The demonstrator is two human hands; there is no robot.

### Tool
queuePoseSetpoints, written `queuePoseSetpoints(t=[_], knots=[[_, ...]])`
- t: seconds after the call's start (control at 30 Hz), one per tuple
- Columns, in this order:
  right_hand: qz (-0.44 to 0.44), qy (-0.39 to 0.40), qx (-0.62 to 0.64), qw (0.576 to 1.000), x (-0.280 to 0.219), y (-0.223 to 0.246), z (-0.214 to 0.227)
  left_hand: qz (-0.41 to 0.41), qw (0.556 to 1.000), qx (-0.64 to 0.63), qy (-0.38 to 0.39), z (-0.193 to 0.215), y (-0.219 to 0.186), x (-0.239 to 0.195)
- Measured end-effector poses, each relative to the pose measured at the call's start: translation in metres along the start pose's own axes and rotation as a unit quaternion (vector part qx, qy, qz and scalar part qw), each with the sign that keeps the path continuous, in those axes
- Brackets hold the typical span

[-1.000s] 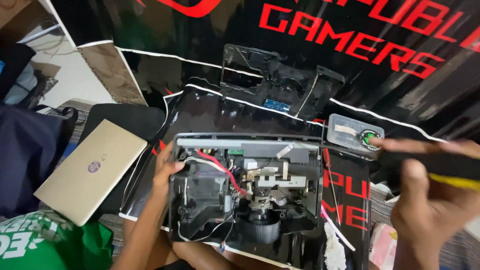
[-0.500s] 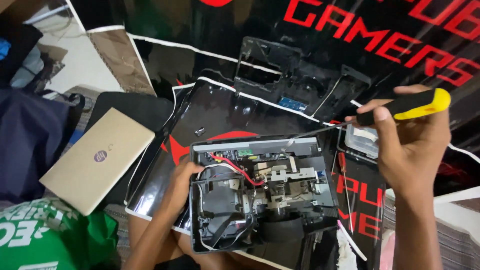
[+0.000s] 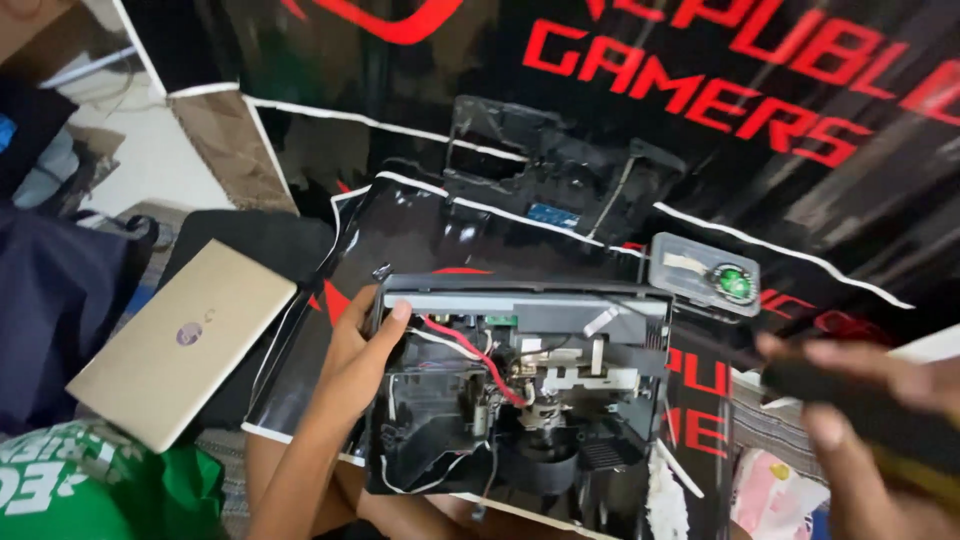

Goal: The person uses a screwdriver to remove screws from a disassembled electronic device, then uses a cotton swab to clean internal components. They continue to adjust and inspect the device while seated on the floor.

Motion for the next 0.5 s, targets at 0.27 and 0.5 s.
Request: queuePoseSetpoints(t=[0.27,0.5], knots=[[-0.378,0.102,0.407,0.825,-0.15,-0.202,0.144,-0.219,0.975,-0.025,0.027,-0.008,0.01,0.001],[-0.393,-0.029,0.109,0.913,-0.15,-0.118,0.134,-0.226,0.973,0.038,0.028,-0.011,-0.007,-0.015]])
Point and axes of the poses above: each hand's wrist, its own x-axis towards the middle knuckle, its own z-axis out of the back of the hand, y = z × x, the point moved 6 cm from there along x, towards the middle knuckle, and after that the axes turned 5 degrees about -y, right-handed, at the moved point
